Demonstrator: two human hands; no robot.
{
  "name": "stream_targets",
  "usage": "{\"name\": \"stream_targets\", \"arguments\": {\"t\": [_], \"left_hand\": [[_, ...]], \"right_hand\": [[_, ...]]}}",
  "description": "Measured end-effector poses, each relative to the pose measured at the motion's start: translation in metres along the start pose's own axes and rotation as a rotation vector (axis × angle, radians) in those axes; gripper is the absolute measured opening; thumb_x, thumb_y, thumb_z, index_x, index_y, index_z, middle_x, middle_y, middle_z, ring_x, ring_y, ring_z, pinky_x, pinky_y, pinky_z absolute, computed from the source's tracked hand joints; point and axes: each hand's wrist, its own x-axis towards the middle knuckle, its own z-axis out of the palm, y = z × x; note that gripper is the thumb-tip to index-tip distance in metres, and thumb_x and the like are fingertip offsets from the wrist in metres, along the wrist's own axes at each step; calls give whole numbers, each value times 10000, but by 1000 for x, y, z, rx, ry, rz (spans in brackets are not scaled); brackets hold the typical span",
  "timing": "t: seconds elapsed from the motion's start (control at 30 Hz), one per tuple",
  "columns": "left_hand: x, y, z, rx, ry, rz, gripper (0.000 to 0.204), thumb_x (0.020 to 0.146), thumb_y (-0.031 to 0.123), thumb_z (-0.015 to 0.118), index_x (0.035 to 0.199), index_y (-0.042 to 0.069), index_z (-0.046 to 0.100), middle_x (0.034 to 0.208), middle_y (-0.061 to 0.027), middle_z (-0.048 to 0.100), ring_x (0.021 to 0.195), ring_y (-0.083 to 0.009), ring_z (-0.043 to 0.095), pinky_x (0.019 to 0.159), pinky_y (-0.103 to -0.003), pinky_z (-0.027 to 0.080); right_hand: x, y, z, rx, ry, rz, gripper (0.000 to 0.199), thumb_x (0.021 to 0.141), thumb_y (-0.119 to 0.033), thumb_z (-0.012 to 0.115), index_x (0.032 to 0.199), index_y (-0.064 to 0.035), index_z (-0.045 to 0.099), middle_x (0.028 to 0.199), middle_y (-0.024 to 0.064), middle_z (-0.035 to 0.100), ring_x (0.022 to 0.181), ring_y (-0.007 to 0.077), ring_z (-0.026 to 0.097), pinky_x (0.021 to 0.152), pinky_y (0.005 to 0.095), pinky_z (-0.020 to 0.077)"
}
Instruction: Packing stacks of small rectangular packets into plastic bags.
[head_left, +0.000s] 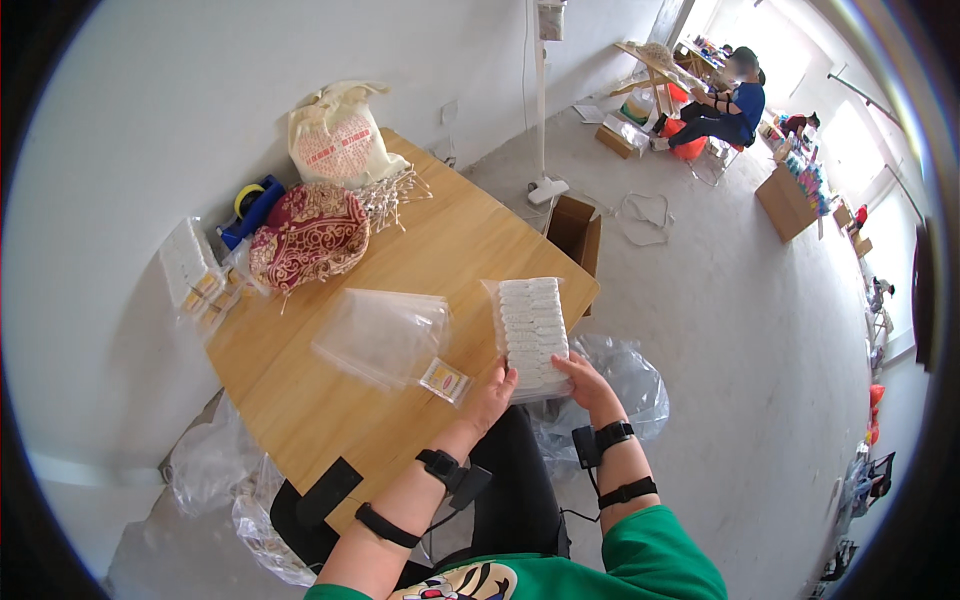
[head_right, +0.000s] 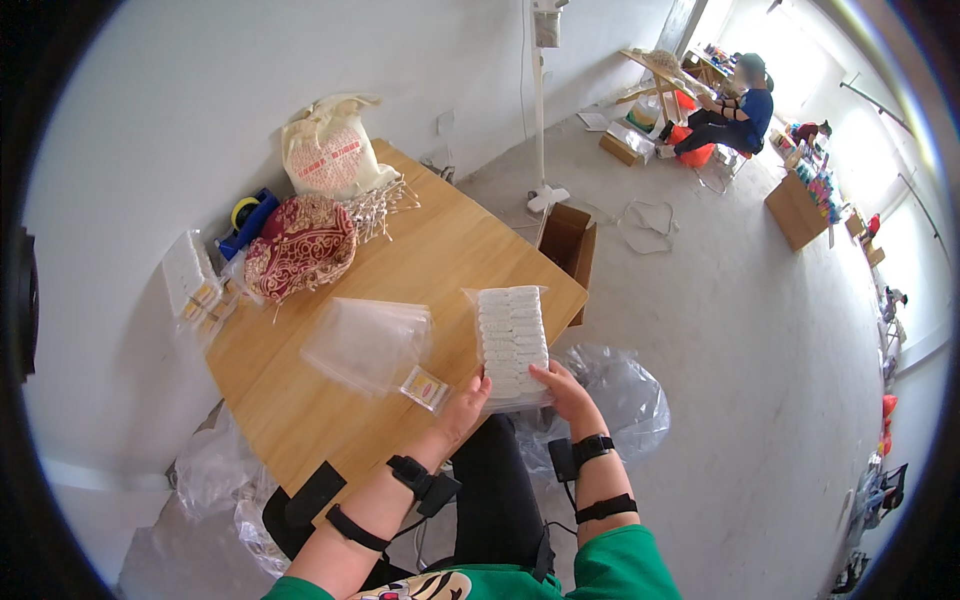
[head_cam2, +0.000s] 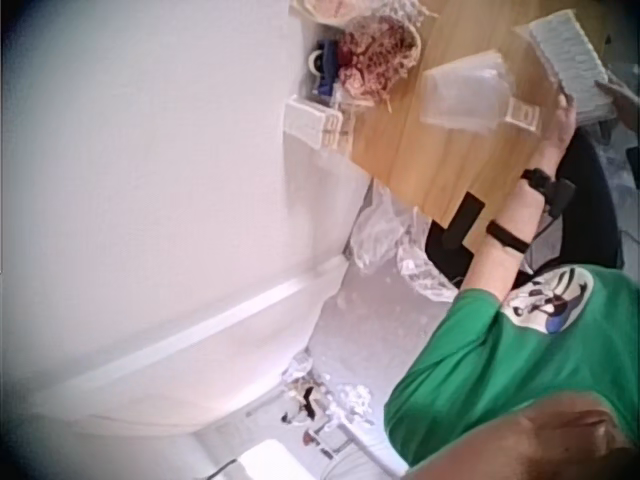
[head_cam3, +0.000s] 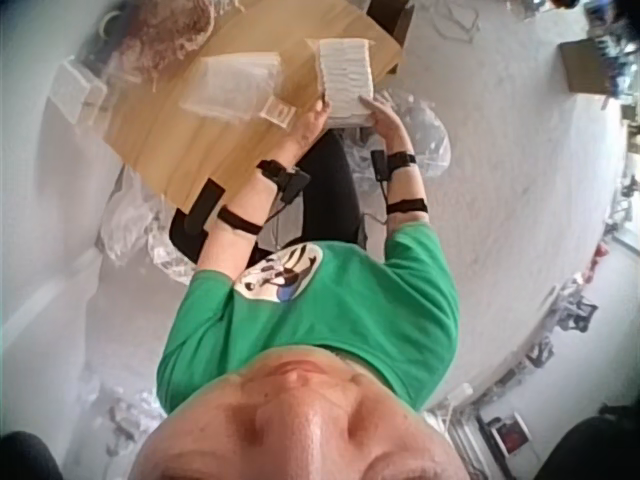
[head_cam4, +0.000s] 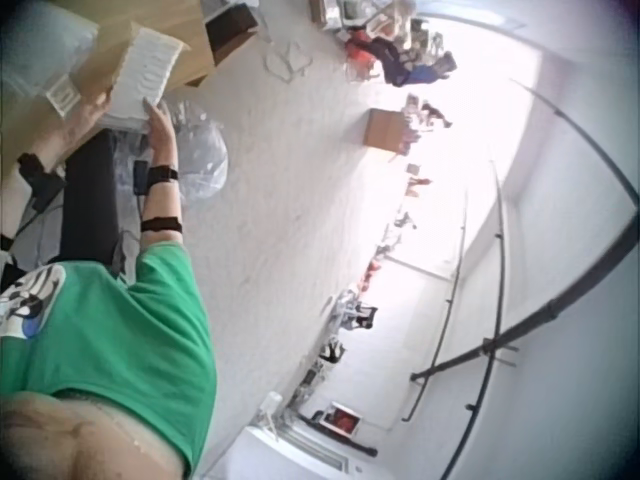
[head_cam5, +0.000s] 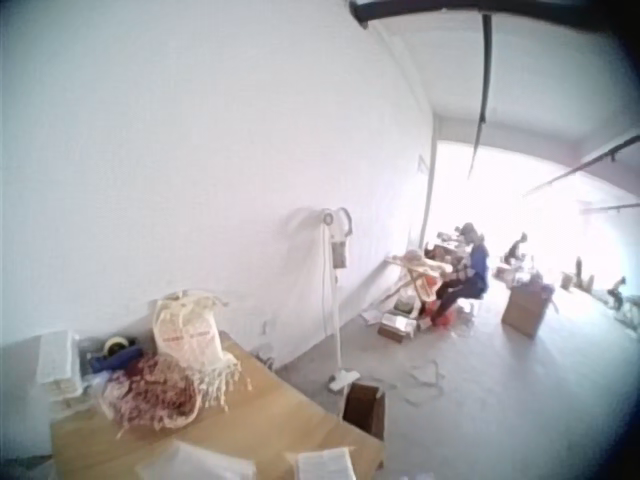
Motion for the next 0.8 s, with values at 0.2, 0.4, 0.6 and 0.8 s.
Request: {"name": "stream_targets", "arguments": {"t": [0.2,0.4,0.6,0.8], "left_hand": [[-30,-12,-5,-241,-14,-73,605,992,481,430,1377,17,380,1226,-116,558,1147,-196,497,991,-307,364],[-90,17,-43,-529,279,-120,700,894,535,593,1345,40,388,1184,-69,542,1054,-156,500,905,-336,408],[-166,71,-111,-617,366,49,908,786,478,752,1426,37,285,1327,-105,478,1236,-201,445,1009,-377,385],[-247,80,-140,-583,587,49,913,748,392,813,1407,4,313,1301,-117,506,1212,-198,477,1014,-345,384]], "right_hand": [[-47,20,15,2,50,-189,708,788,-264,783,1317,49,431,1159,98,614,1064,173,580,944,306,446],[-96,15,95,42,-107,-262,843,734,-229,830,1390,7,354,1265,106,544,1182,190,509,1008,326,402],[-109,11,177,-132,-433,-225,947,755,-278,818,1444,-6,228,1341,115,473,1238,214,456,1048,354,354],[-88,10,266,-83,-586,-216,989,765,-335,807,1455,9,186,1388,142,404,1296,229,383,1072,370,315]]}}
